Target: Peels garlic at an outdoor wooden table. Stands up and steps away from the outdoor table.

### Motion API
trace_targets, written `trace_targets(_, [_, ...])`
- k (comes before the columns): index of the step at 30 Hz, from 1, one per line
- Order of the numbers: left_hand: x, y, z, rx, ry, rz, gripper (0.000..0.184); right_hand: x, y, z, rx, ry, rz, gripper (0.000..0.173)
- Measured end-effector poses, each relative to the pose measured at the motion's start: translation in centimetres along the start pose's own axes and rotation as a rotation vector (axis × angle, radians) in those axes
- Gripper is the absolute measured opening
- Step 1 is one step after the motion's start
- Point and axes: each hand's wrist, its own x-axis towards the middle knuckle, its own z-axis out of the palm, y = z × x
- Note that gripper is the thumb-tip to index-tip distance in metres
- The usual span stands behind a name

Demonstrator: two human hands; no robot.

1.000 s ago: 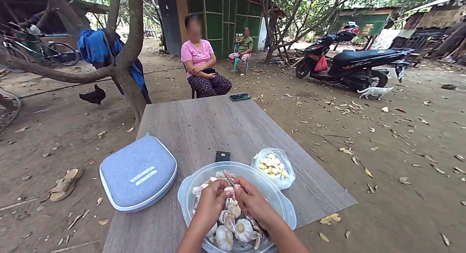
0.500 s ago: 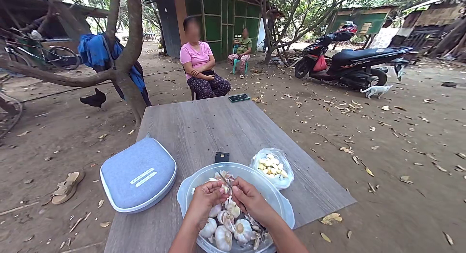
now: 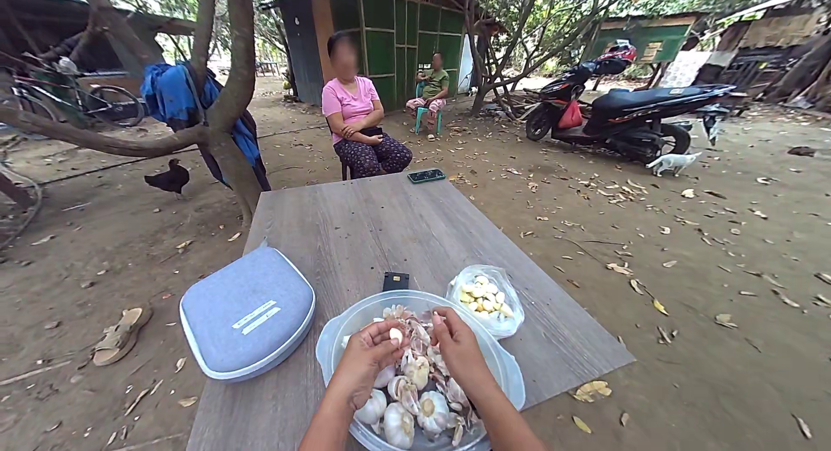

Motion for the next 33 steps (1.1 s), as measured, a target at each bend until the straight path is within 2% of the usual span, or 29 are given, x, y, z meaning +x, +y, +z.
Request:
trace_targets(2, [0.1,0.4,0.1,-0.145,0.116,-0.066,0.021,-0.1,-0.2,0.1,-0.105,-0.053,0.029,0.043])
trace_targets(5, [0.4,0.7,-0.1,-0.263,0.226,-0.146,0.016,-0.3,-0.2,0.4,-0.148,-0.085,-0.054,0.051])
trace_targets(7, [0.6,0.7,-0.2,-0.258,0.236,-0.175,0.015,-0.4,0.0,0.6,-0.152,-0.121,-0.121,0.053])
trace_targets(10, [0.7,0.7,-0.2,-0.278,0.230,-0.171,0.013,-0.6,-0.2,0.6,-0.158,-0.270,-0.185,0.049])
trace_targets(13, [0.7,0.6,-0.3,-0.321,0.214,-0.163,0.010,-0.9,-1.0,0.8,-0.184,-0.412,-0.179,0.050])
trace_targets(20, [0.4,0.7,-0.2,-0.371,0.196,-0.149,0.009,-1.0,-1.4,1.2,-0.248,-0.454,-0.215,0.050])
trace_targets(24, [0.4,0.5,-0.3,-0.309,0.180,-0.111,0.008,-1.1,-1.2,1.7,-0.242,-0.326,-0.256,0.045])
trace_targets(27, [0.4,0.5,-0.2,-0.243,0.156,-0.059,0.008,-1.0,-1.2,1.6,-0.114,-0.289,-0.204,0.043])
trace_targets(31, [0.3,0.2,-0.5,-0.243,0.023,-0.016,0.011,-0.9,-1.5,0.8,0.328,-0.367,0.031,0.043])
trace_targets(33, [0.3,0.4,-0.6,-0.284,-0.016,-0.047,0.014,-0.9,-1.5,0.6,0.361,-0.383,0.023,0.044])
